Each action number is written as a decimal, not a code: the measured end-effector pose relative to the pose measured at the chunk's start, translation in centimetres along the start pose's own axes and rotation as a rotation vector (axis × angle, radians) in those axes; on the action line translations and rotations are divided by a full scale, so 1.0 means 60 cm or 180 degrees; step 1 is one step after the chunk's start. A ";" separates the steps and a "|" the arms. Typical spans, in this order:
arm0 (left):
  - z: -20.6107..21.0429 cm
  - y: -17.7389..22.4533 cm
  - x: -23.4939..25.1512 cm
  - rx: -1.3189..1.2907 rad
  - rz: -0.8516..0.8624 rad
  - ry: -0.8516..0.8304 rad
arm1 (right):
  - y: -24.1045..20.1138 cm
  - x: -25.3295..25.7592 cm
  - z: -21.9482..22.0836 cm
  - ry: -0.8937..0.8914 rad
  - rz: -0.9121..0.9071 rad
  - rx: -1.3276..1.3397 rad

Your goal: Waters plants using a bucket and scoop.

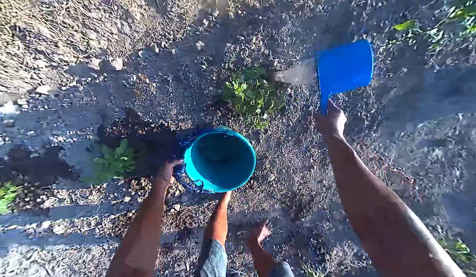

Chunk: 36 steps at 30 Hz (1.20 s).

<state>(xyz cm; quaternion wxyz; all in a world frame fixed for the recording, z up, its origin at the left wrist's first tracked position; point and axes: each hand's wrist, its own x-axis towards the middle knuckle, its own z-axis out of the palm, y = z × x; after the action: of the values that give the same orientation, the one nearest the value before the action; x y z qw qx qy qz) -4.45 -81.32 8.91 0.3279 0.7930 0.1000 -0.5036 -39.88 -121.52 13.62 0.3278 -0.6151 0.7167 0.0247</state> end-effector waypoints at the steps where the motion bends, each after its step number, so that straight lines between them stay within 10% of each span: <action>1: 0.005 -0.003 -0.017 -0.0060 0.0058 -0.0017 | 0.019 -0.025 0.005 0.0177 0.0077 0.0205; 6: 0.089 0.004 -0.138 -0.0202 0.0288 -0.0629 | 0.195 -0.260 0.066 0.0166 0.0315 0.2644; 11: 0.225 0.020 -0.283 0.0181 0.0412 -0.0784 | 0.341 -0.460 0.058 -0.1190 -0.0400 0.0277; 15: 0.310 0.027 -0.395 0.0429 0.0477 -0.0762 | 0.344 -0.387 0.058 -0.2469 -0.1282 -0.1115; 21: 0.431 0.072 -0.574 0.0805 0.0829 -0.0657 | 0.371 -0.218 0.003 -0.2209 -0.1701 -0.0757; 30: 0.718 0.085 -0.732 0.1518 0.1033 -0.1238 | 0.600 -0.377 -0.122 -0.2846 0.0551 0.3196; 36: 0.882 0.055 -0.824 0.1832 0.1125 -0.1705 | 0.816 -0.439 -0.247 -0.2959 0.0488 0.4933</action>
<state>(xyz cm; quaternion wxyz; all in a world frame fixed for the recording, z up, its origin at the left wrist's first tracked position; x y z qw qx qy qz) -65.02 -108.23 38.36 0.1889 0.6983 -0.2706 -0.6352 -89.57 -93.39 20.39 0.9036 -0.1007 0.3669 -0.1969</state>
